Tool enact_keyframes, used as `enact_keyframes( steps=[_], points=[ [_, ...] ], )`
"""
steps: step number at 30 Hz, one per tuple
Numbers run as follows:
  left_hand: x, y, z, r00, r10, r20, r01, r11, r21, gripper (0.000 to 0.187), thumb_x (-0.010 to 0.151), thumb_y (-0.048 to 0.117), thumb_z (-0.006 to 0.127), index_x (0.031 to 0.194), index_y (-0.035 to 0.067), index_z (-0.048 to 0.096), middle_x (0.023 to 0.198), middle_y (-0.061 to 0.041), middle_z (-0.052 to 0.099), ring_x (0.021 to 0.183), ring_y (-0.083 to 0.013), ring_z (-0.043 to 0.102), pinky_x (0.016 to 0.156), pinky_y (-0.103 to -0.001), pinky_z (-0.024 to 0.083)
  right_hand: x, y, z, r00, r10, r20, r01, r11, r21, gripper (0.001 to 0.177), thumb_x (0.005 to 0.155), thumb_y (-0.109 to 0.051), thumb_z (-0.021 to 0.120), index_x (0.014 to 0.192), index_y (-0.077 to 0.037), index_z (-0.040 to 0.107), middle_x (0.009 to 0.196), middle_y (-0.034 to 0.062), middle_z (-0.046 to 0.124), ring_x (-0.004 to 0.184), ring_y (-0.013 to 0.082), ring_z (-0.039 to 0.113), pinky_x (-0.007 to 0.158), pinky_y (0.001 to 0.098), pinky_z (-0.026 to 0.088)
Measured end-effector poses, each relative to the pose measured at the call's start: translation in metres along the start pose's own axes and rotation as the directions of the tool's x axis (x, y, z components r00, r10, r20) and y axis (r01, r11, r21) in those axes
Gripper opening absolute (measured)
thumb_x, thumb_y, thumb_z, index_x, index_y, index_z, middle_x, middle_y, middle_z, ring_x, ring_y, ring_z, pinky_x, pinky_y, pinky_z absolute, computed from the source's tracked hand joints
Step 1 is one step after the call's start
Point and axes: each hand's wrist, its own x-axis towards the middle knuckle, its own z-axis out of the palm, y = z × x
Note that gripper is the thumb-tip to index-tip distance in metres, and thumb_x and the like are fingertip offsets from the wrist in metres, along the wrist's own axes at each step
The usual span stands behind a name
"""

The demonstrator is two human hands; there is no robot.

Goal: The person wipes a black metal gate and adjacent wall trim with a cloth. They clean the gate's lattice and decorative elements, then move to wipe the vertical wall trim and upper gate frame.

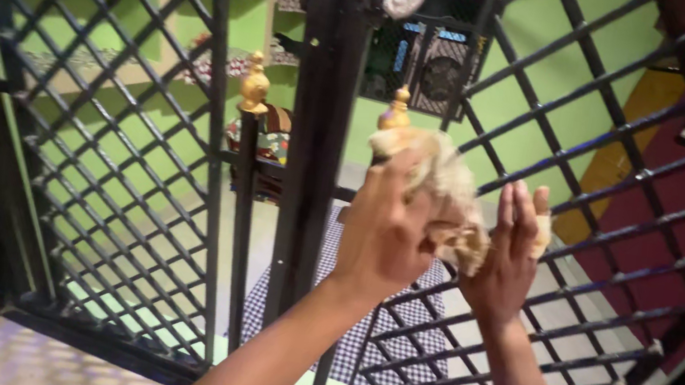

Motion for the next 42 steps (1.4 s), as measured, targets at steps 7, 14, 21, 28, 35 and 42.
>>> enact_keyframes(
  steps=[7, 14, 21, 28, 35, 42],
  points=[
    [0.067, 0.045, 0.061, 0.974, 0.174, -0.147, -0.186, 0.979, -0.078, 0.056, 0.087, 0.029, 0.081, 0.133, 0.006, 0.059, 0.137, -0.011, 0.054, 0.127, -0.0368, 0.056, 0.103, -0.051, 0.050, 0.009, 0.073, -0.054, 1.000, -0.002, 0.024, 0.005, 0.990, -0.139, 0.058, 0.094, -0.003, 0.056, 0.150, 0.008, 0.044, 0.158, 0.0250, 0.040, 0.155, 0.0507, 0.031, 0.126, 0.0582, 0.035],
    [0.135, 0.064, 0.162, 0.951, 0.276, -0.139, -0.257, 0.956, 0.141, 0.050, 0.102, 0.019, 0.059, 0.151, 0.013, 0.053, 0.163, -0.008, 0.044, 0.151, -0.0320, 0.041, 0.130, -0.050, 0.032, 0.014, 0.141, -0.075, 0.999, -0.036, 0.027, 0.041, 0.967, -0.250, 0.055, 0.098, -0.004, 0.054, 0.151, 0.008, 0.048, 0.154, 0.0259, 0.044, 0.155, 0.0487, 0.036, 0.127, 0.0597, 0.034],
    [0.130, 0.053, 0.189, 0.935, 0.346, -0.081, -0.313, 0.910, 0.273, 0.051, 0.095, 0.019, 0.056, 0.145, 0.008, 0.059, 0.152, -0.009, 0.052, 0.146, -0.0343, 0.045, 0.122, -0.051, 0.036, 0.009, 0.159, -0.070, 0.994, -0.087, -0.070, 0.076, 0.985, -0.152, 0.054, 0.094, -0.007, 0.052, 0.144, 0.011, 0.050, 0.150, 0.0276, 0.048, 0.150, 0.0498, 0.040, 0.125, 0.0589, 0.036],
    [0.062, 0.016, 0.151, 0.925, 0.376, -0.050, -0.330, 0.863, 0.383, 0.028, 0.092, 0.015, 0.067, 0.120, 0.010, 0.067, 0.131, -0.009, 0.061, 0.123, -0.0308, 0.057, 0.100, -0.049, 0.049, 0.009, 0.160, -0.074, 0.998, -0.066, -0.004, 0.064, 0.982, -0.179, 0.057, 0.095, -0.008, 0.053, 0.149, 0.010, 0.050, 0.152, 0.0251, 0.049, 0.152, 0.0464, 0.039, 0.126, 0.0571, 0.035],
    [0.028, 0.032, 0.091, 0.999, 0.010, 0.046, -0.025, 0.937, 0.349, 0.046, 0.080, 0.029, 0.077, 0.118, 0.005, 0.068, 0.115, -0.010, 0.064, 0.107, -0.0325, 0.061, 0.089, -0.049, 0.052, 0.006, 0.161, -0.105, 0.999, -0.037, 0.020, 0.040, 0.986, -0.164, 0.057, 0.091, -0.009, 0.055, 0.146, 0.006, 0.053, 0.151, 0.0217, 0.050, 0.151, 0.0439, 0.039, 0.124, 0.0559, 0.033],
    [0.110, 0.129, 0.181, 0.942, 0.258, -0.215, -0.239, 0.965, 0.111, 0.037, 0.106, 0.026, 0.064, 0.140, 0.015, 0.054, 0.141, -0.013, 0.057, 0.130, -0.0321, 0.059, 0.102, -0.045, 0.051, 0.003, 0.189, -0.129, 0.998, 0.010, 0.058, 0.001, 0.982, -0.188, 0.055, 0.095, -0.007, 0.053, 0.148, 0.010, 0.051, 0.154, 0.0243, 0.047, 0.151, 0.0441, 0.041, 0.124, 0.0553, 0.038]
  ],
)
